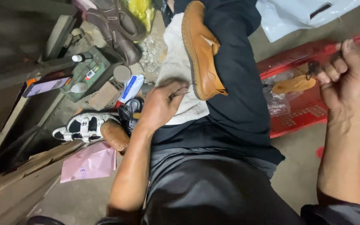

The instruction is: The person sits on the floor and sews a brown leather shoe using a needle and thread. They hold the shoe on their lap and repeatedly push the needle through the sole and upper, pulling the thread tight to secure the stitching.

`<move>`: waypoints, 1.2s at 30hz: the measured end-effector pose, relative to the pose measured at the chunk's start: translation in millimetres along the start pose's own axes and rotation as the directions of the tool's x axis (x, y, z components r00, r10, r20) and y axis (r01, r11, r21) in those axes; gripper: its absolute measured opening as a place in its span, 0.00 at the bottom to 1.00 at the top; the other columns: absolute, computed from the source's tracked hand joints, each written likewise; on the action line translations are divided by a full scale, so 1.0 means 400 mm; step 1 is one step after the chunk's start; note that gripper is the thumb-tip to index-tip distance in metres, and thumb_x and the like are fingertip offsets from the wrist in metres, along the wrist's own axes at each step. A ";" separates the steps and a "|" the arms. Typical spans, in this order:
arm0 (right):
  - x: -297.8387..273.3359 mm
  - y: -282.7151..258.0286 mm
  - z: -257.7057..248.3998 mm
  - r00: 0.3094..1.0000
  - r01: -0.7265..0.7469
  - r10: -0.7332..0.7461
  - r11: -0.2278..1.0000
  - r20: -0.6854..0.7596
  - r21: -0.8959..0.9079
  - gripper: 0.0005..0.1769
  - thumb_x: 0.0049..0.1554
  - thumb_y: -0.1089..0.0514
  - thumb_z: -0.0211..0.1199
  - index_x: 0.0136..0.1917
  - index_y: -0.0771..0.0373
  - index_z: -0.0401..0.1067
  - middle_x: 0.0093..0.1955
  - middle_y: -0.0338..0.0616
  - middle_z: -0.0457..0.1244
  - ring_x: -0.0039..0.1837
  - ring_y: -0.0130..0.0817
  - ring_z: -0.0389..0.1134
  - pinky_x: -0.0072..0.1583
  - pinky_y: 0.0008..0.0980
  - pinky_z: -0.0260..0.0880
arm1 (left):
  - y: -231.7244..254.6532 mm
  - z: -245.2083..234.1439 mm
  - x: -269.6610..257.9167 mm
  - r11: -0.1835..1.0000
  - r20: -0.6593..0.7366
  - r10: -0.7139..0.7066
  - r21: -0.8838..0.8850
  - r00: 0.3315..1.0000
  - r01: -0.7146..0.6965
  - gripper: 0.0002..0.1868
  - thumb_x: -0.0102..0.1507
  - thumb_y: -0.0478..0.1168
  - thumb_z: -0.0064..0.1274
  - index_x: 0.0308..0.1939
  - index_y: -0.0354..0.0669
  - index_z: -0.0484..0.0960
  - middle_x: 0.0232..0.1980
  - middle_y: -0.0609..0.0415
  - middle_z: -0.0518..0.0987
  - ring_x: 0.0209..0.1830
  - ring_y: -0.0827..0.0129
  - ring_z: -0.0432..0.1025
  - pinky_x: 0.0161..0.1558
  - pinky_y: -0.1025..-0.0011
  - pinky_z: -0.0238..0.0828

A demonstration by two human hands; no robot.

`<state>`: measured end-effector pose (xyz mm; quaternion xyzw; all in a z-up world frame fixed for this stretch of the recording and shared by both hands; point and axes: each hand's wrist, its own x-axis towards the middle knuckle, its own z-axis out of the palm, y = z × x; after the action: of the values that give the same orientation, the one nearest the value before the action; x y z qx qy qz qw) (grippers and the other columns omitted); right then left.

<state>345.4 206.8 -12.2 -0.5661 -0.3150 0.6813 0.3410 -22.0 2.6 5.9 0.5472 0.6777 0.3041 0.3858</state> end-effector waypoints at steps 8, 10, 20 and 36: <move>0.048 0.093 -0.113 0.976 -0.124 0.133 0.990 -0.170 0.065 0.06 0.64 0.50 0.64 0.46 0.49 0.70 0.28 0.21 0.47 0.30 0.15 0.43 0.36 0.18 0.42 | 0.039 0.021 -0.023 0.938 0.167 -0.252 -0.201 0.953 0.283 0.19 0.68 0.34 0.42 0.62 0.33 0.75 0.62 0.42 0.81 0.61 0.54 0.78 0.65 0.60 0.73; 0.091 0.124 -0.205 0.967 -0.136 0.144 0.989 -0.210 0.056 0.08 0.65 0.48 0.63 0.46 0.49 0.70 0.27 0.22 0.43 0.29 0.17 0.39 0.35 0.19 0.39 | 0.047 0.027 -0.020 0.941 0.158 -0.275 -0.159 0.948 0.299 0.21 0.66 0.34 0.41 0.62 0.31 0.76 0.61 0.42 0.81 0.61 0.54 0.78 0.65 0.60 0.72; 0.093 0.238 -0.466 0.882 -0.310 0.280 0.951 -0.379 -0.018 0.09 0.66 0.41 0.61 0.45 0.41 0.69 0.29 0.17 0.52 0.27 0.10 0.44 0.30 0.14 0.43 | 0.051 0.063 -0.011 0.999 0.066 -0.047 0.005 0.997 0.046 0.16 0.58 0.25 0.41 0.49 0.33 0.76 0.46 0.46 0.84 0.40 0.47 0.79 0.43 0.53 0.73; -0.246 0.194 0.419 0.882 0.281 -0.067 0.870 0.467 -0.406 0.39 0.53 0.68 0.72 0.73 0.72 0.58 0.54 0.66 0.65 0.41 0.52 0.73 0.40 0.44 0.76 | 0.047 0.009 -0.145 0.981 -0.313 -0.132 -0.180 0.941 0.078 0.18 0.69 0.31 0.52 0.64 0.37 0.78 0.53 0.40 0.80 0.56 0.52 0.76 0.59 0.56 0.71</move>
<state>184.2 74.6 6.1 -0.4310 -0.5874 0.6613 0.1783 -3.5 -49.9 30.8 0.4190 0.7324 0.4237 0.3293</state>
